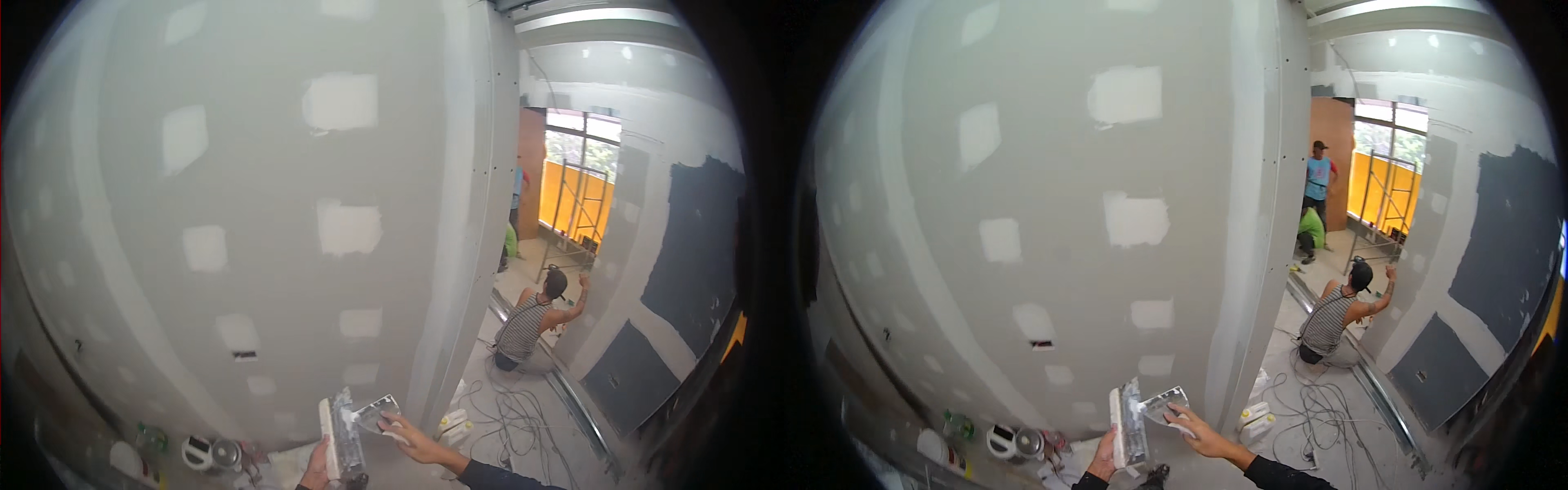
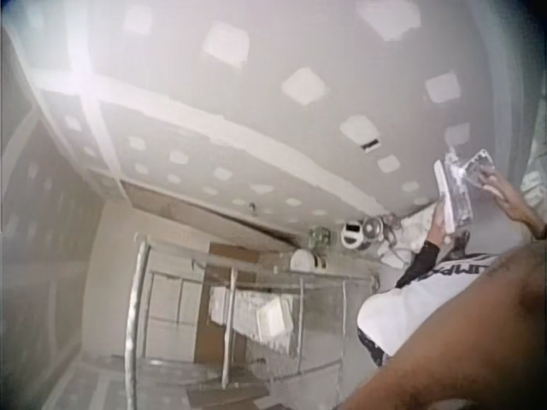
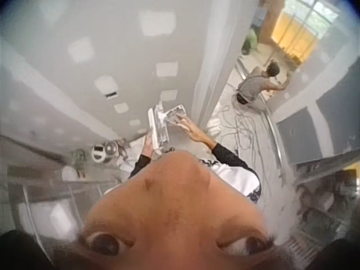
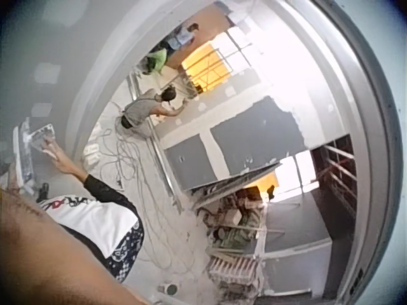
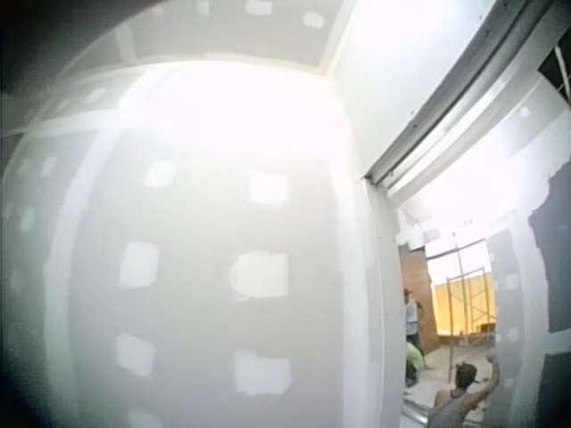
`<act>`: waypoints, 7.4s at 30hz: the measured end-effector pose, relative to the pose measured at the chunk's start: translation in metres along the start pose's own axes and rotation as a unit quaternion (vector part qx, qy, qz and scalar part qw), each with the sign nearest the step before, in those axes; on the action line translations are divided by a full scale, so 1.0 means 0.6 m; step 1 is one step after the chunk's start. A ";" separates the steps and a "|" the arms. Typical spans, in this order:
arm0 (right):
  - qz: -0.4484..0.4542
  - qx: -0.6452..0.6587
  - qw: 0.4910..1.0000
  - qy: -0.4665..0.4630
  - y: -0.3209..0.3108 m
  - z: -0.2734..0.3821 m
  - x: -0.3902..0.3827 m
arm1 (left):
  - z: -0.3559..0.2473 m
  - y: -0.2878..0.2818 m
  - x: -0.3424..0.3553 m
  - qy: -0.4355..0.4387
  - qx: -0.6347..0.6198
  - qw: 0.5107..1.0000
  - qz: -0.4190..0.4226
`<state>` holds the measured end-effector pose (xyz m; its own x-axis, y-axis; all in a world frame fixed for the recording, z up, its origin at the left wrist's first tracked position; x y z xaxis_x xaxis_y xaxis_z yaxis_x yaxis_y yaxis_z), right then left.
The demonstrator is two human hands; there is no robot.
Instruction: The person scoops joint compound from a tray onto a putty knife and spreads the compound along the drywall corners.
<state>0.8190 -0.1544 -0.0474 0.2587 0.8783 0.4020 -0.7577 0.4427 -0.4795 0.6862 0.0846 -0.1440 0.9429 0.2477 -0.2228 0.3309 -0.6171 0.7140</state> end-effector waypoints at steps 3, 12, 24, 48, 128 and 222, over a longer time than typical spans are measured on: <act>-0.006 -0.060 0.998 0.022 0.009 -0.078 -0.039 | 0.042 -0.120 -0.046 0.062 -0.116 0.991 0.024; -0.003 0.016 0.987 0.161 0.166 -0.243 -0.164 | 0.014 0.030 -0.347 0.150 -0.171 0.946 -0.230; 0.344 0.340 0.845 0.229 0.500 0.069 0.241 | 0.037 -0.098 -0.679 0.368 -0.252 0.821 -0.357; 0.553 -0.241 0.564 -0.564 1.331 0.734 0.667 | -0.021 -0.196 -1.175 0.496 -0.232 0.663 -0.510; -0.054 0.165 0.984 0.031 0.418 0.354 0.183 | -0.435 -0.042 -0.688 0.402 0.076 0.891 -0.197; -0.477 0.463 0.746 0.011 0.066 0.030 0.119 | -0.409 0.275 0.299 0.373 0.568 0.669 0.301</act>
<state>0.7965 -0.0774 -0.0237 0.9480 0.2496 0.1977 -0.3081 0.5627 0.7671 0.9000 0.2107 0.0967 0.7769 -0.2581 0.5743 0.1163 -0.8375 -0.5339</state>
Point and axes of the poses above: each hand's wrist, its own x-axis towards the middle knuckle, its own y-axis out of the palm, z = x × y, the point moved 3 cm from there along x, towards the middle knuckle, and after that the axes turned 1 degree about z, right-handed, at the moved point
